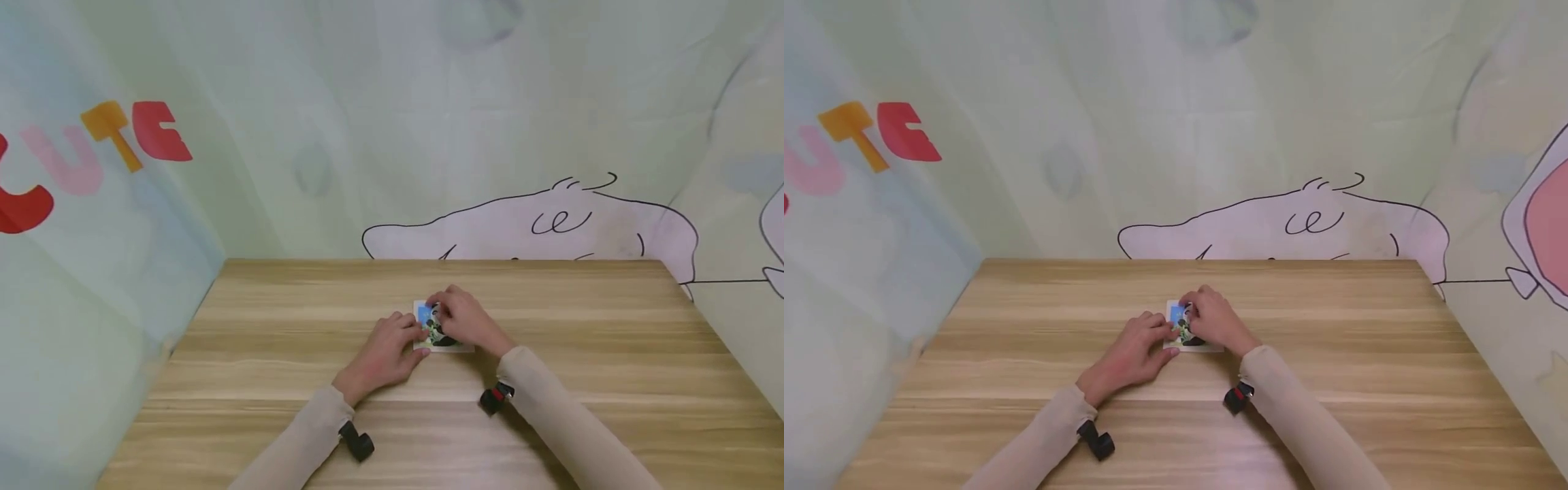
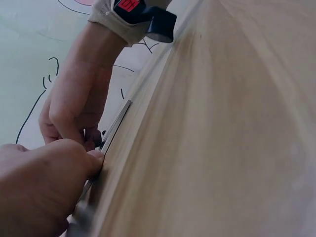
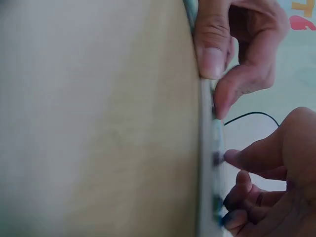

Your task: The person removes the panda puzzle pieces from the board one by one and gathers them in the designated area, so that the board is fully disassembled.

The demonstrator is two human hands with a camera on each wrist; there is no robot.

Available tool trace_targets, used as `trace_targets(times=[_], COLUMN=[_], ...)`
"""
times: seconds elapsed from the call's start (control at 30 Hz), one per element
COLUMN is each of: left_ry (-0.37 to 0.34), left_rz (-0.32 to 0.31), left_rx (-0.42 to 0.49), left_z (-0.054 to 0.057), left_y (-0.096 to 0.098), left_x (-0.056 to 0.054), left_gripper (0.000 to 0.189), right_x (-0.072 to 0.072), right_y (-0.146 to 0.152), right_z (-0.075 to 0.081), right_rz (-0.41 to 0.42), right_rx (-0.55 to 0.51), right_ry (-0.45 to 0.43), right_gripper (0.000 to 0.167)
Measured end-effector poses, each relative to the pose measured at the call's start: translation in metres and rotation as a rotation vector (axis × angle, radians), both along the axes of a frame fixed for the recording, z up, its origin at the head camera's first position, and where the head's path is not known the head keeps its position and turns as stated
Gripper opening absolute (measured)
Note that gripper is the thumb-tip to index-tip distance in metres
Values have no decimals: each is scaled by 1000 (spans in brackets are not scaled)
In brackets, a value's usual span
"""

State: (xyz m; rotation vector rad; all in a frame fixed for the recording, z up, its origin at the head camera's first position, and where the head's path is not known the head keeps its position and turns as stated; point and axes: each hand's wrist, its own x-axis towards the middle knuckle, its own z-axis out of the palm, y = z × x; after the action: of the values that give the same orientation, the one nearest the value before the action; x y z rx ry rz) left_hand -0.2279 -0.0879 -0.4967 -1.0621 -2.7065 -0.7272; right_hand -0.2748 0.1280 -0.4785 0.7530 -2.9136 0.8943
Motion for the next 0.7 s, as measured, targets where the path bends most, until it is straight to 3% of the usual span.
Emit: trace_targets(times=[0.37, 0.7], left_ry=[-2, 26], left_rz=[7, 7], left_rx=[-43, -26], left_z=[0, -3], left_y=[-1, 1], left_x=[0, -3], left_gripper=[28, 24], right_x=[-8, -17], right_y=[-19, -17], right_z=[8, 7], right_rz=[-98, -94], right_rx=[110, 120], right_ry=[-20, -73], right_gripper=[30, 30])
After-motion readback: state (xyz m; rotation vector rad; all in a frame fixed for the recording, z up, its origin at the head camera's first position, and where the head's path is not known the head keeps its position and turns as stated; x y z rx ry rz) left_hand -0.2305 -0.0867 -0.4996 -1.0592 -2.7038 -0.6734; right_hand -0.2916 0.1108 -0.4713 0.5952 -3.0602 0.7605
